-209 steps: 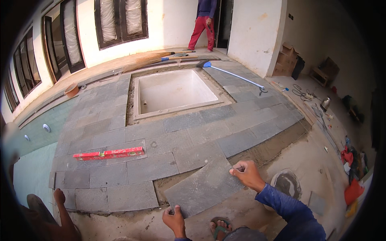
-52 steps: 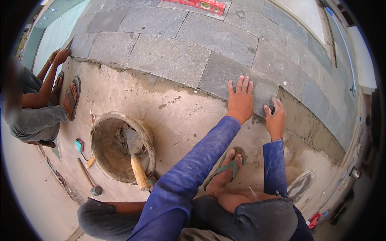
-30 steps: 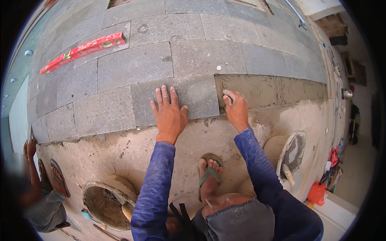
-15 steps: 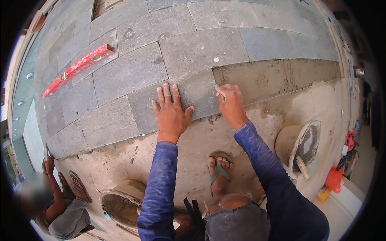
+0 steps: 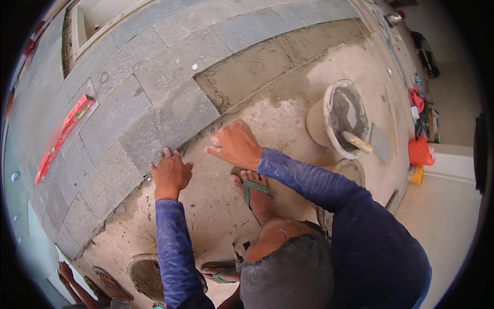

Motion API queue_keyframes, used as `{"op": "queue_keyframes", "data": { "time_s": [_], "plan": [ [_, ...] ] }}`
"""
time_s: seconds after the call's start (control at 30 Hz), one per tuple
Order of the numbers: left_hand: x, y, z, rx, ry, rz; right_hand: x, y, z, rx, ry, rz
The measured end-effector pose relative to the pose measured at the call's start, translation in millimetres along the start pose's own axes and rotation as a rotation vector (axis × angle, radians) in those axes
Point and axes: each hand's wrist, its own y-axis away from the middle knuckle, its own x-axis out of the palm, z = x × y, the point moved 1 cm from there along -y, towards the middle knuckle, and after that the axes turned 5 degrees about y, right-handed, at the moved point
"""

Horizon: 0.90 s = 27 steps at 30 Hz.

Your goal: The person applies cement to the back of floor tiles with a trowel and places them onto a prepared surface, tapping them into place with a small hammer.

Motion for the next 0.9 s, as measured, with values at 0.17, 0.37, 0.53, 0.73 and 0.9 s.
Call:
{"op": "queue_keyframes", "data": {
  "time_s": [0.17,0.37,0.53,0.73,0.9],
  "plan": [
    [-38.1,34.1,-4.7,0.164,0.193,-0.424,8.5,105.2,28.8,-0.040,-0.139,-0.002],
    [-109.3,60.9,3.4,0.255,0.123,-0.646,-41.4,181.1,67.5,-0.010,-0.102,-0.114],
    [-131.0,147.2,-114.1,0.663,0.353,-0.659,-75.6,244.7,26.7,0.370,-0.193,-0.139],
    [-97.8,289.1,-86.7,0.726,0.236,-0.752,-45.2,199.0,26.6,0.089,-0.143,0.064],
    [-68.4,379.9,11.6,0.675,0.637,-0.596,-44.1,158.8,43.1,-0.076,-0.064,0.297]
  ]
}}
